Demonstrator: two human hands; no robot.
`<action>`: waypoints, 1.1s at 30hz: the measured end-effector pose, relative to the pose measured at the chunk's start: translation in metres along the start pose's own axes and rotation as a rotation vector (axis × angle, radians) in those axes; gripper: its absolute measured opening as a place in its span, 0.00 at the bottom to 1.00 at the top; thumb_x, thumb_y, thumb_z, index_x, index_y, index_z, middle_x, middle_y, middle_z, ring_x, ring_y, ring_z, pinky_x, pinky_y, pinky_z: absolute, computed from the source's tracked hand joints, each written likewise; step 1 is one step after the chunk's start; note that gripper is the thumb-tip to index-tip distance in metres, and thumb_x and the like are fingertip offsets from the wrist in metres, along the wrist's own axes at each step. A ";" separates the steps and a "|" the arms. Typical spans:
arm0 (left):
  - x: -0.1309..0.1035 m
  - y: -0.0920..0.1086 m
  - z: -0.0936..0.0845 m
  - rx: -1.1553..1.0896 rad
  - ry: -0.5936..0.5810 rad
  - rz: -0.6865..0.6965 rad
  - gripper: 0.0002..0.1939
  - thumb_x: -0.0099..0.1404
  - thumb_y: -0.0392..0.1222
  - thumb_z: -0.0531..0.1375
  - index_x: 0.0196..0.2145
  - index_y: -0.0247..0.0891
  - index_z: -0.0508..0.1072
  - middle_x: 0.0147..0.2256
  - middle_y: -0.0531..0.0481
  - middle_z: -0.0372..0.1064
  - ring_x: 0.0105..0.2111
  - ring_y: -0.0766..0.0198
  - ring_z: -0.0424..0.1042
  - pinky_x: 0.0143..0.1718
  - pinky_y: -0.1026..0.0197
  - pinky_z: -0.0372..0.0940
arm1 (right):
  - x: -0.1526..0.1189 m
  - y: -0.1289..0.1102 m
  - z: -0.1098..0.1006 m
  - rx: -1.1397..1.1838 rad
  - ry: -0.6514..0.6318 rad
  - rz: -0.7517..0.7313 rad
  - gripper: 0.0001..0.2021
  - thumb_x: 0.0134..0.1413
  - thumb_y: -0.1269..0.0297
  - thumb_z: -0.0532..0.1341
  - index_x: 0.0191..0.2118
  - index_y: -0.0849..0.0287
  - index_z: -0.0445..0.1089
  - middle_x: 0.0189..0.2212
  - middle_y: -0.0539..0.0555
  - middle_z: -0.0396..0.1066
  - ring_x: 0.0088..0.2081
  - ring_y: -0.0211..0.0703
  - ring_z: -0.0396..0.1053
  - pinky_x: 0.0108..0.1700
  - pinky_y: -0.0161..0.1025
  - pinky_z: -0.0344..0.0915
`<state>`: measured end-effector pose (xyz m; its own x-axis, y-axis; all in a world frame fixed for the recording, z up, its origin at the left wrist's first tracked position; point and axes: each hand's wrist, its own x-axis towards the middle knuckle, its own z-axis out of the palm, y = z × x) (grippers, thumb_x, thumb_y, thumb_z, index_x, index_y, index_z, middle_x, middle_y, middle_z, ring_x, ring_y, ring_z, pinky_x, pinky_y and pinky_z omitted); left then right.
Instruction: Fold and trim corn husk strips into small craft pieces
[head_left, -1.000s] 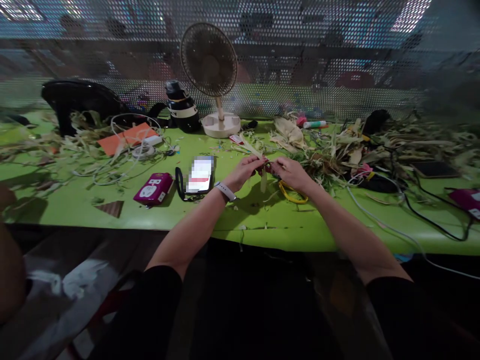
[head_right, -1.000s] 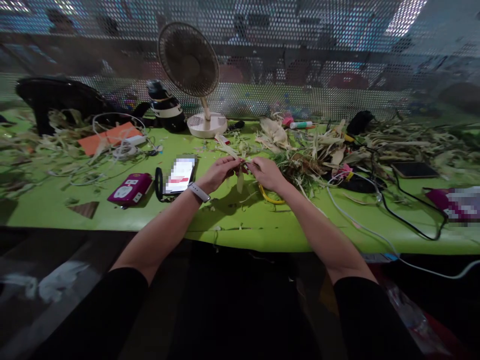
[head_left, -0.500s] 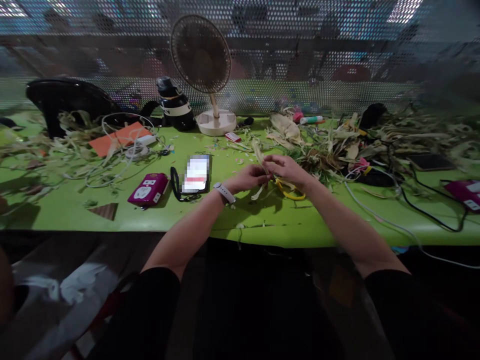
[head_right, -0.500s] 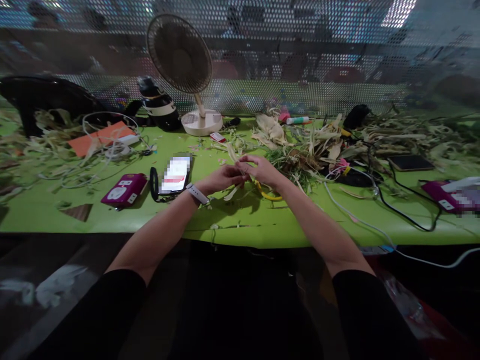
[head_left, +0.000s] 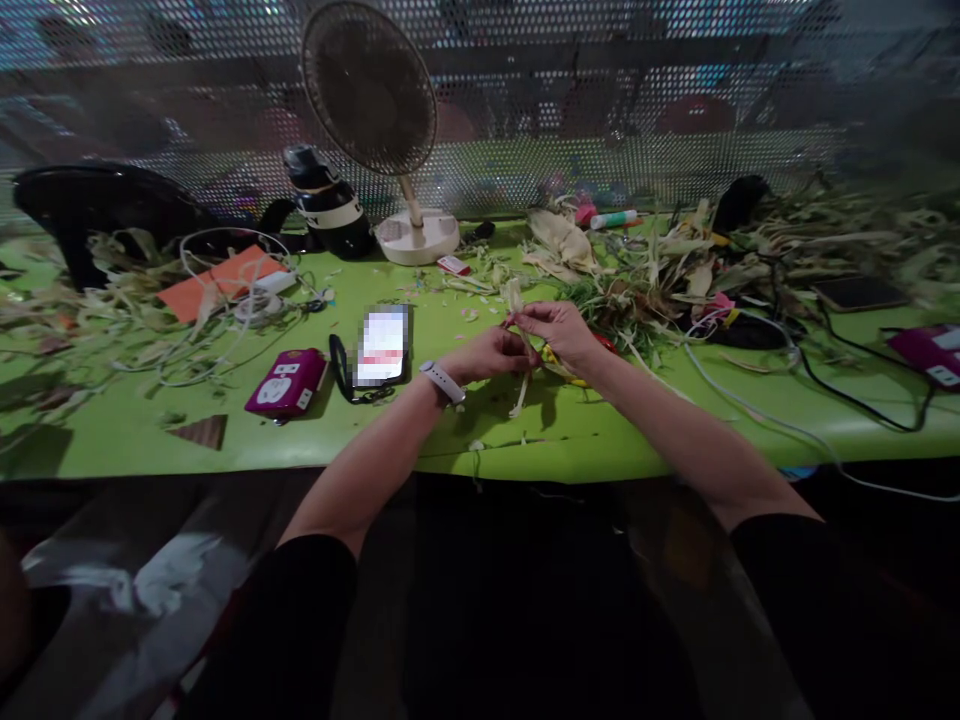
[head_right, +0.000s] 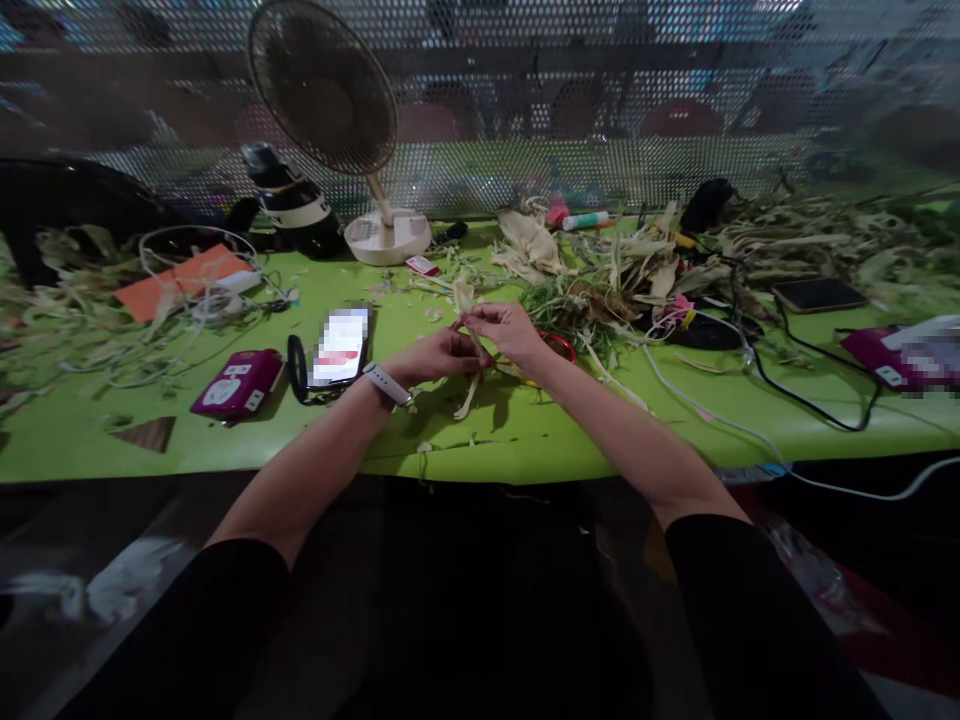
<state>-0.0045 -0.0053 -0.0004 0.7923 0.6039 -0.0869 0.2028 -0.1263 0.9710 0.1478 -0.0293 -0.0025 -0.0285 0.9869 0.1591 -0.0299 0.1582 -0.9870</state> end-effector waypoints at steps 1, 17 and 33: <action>0.000 0.000 0.001 -0.009 0.004 -0.007 0.07 0.54 0.38 0.68 0.24 0.32 0.77 0.22 0.50 0.71 0.22 0.71 0.65 0.30 0.63 0.62 | 0.000 0.000 0.000 0.006 0.005 0.001 0.15 0.40 0.50 0.73 0.26 0.56 0.76 0.28 0.51 0.76 0.35 0.43 0.73 0.43 0.41 0.70; 0.004 0.005 -0.007 -0.369 0.303 0.022 0.06 0.62 0.40 0.60 0.33 0.35 0.75 0.26 0.51 0.72 0.24 0.72 0.66 0.25 0.68 0.55 | 0.008 -0.031 -0.044 -0.316 -0.262 0.262 0.19 0.59 0.55 0.57 0.21 0.59 0.71 0.19 0.54 0.72 0.23 0.41 0.66 0.27 0.39 0.61; 0.011 -0.001 -0.003 -0.291 0.424 0.150 0.09 0.60 0.38 0.65 0.26 0.35 0.69 0.24 0.53 0.72 0.24 0.72 0.67 0.31 0.65 0.62 | 0.003 -0.032 -0.043 -0.387 -0.354 0.088 0.14 0.51 0.54 0.67 0.29 0.60 0.69 0.23 0.48 0.65 0.26 0.34 0.60 0.30 0.36 0.59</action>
<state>0.0024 0.0039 -0.0012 0.4864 0.8683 0.0969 -0.1107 -0.0488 0.9927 0.1921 -0.0300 0.0288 -0.3518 0.9360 0.0076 0.3569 0.1417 -0.9233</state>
